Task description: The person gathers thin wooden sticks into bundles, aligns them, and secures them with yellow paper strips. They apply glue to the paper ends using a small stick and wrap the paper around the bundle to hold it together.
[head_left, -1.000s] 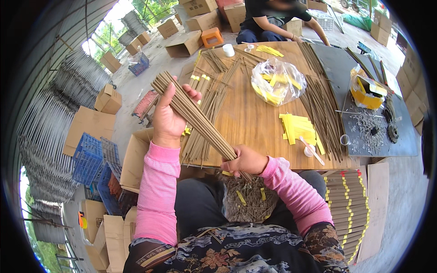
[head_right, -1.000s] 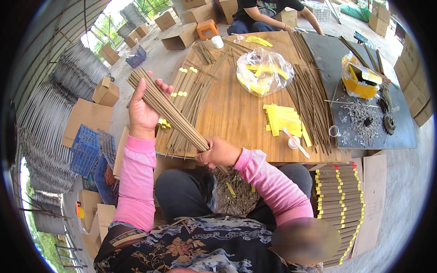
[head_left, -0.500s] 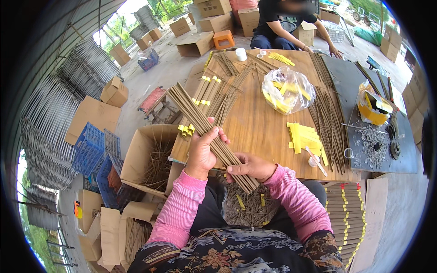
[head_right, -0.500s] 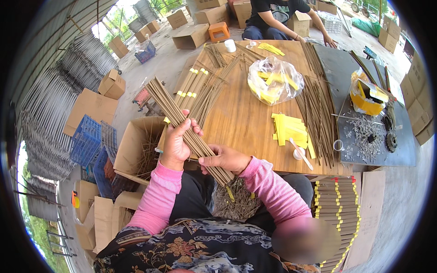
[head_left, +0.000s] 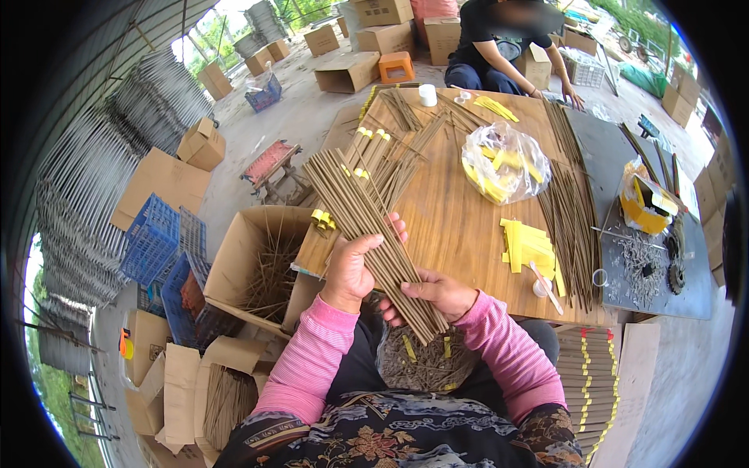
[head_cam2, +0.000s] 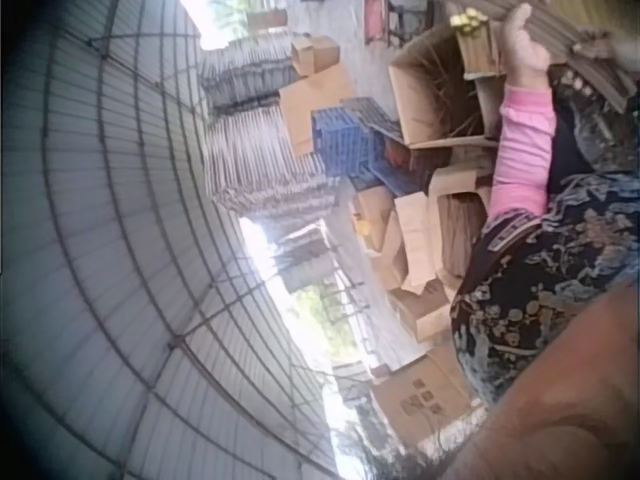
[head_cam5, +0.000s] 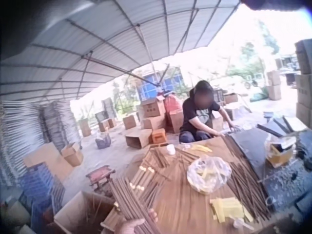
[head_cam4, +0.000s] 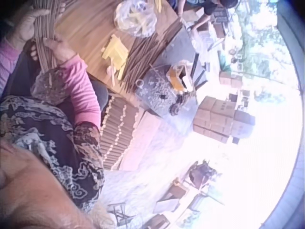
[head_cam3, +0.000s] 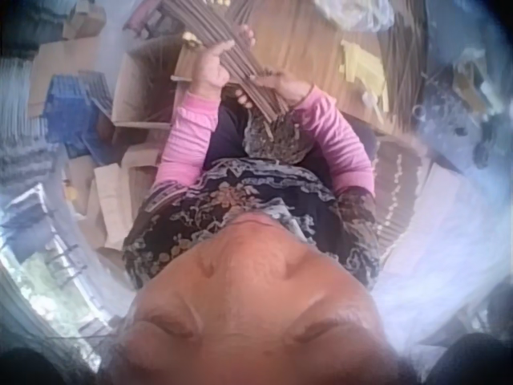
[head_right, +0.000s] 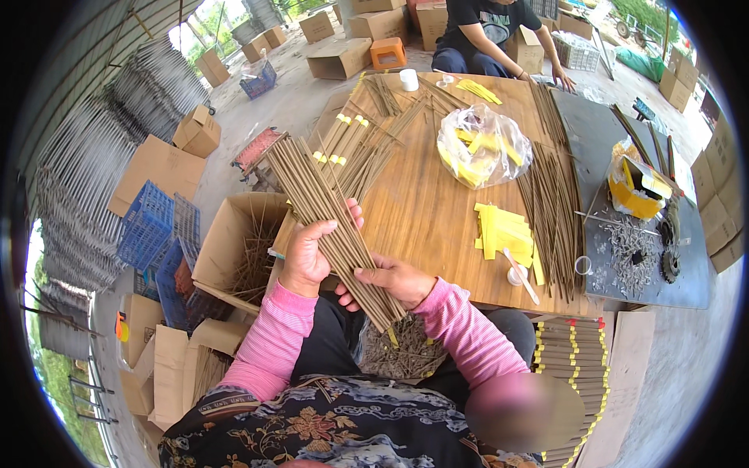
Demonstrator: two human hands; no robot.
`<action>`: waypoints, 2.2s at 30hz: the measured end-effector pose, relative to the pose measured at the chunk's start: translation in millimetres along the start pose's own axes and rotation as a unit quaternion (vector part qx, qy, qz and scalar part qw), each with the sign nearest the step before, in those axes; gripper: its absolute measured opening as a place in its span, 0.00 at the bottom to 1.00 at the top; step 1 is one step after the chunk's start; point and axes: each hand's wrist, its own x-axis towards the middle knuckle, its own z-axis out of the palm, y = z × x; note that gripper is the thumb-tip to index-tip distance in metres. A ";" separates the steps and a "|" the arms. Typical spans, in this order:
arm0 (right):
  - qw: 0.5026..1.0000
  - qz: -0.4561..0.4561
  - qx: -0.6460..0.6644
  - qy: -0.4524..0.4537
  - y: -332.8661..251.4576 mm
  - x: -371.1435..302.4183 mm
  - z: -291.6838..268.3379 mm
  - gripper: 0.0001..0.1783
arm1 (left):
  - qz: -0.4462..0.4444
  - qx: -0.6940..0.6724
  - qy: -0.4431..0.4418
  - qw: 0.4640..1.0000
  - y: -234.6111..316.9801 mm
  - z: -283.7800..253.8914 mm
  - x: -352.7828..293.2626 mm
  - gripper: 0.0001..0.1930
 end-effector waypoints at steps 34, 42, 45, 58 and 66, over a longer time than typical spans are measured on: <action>0.979 0.029 -0.177 0.100 8.7 7.3 -1.9 0.07 | 0.428 0.352 0.259 0.791 23.7 -18.9 -10.9 0.15; 0.954 -0.012 -0.281 0.107 15.8 10.8 -0.7 0.10 | 0.146 0.295 0.201 0.923 35.1 9.2 -15.9 0.07; 0.931 -0.002 -0.339 0.137 12.0 10.6 2.1 0.13 | 0.135 0.335 0.199 0.911 36.3 8.1 -15.0 0.09; 0.915 -0.015 -0.375 0.145 23.7 14.2 -10.3 0.13 | 0.187 0.390 0.225 0.873 36.8 -3.2 -12.0 0.09; 0.945 0.042 -0.298 0.127 22.8 14.9 -17.8 0.12 | 0.338 0.284 0.296 0.847 131.9 -11.8 -15.1 0.03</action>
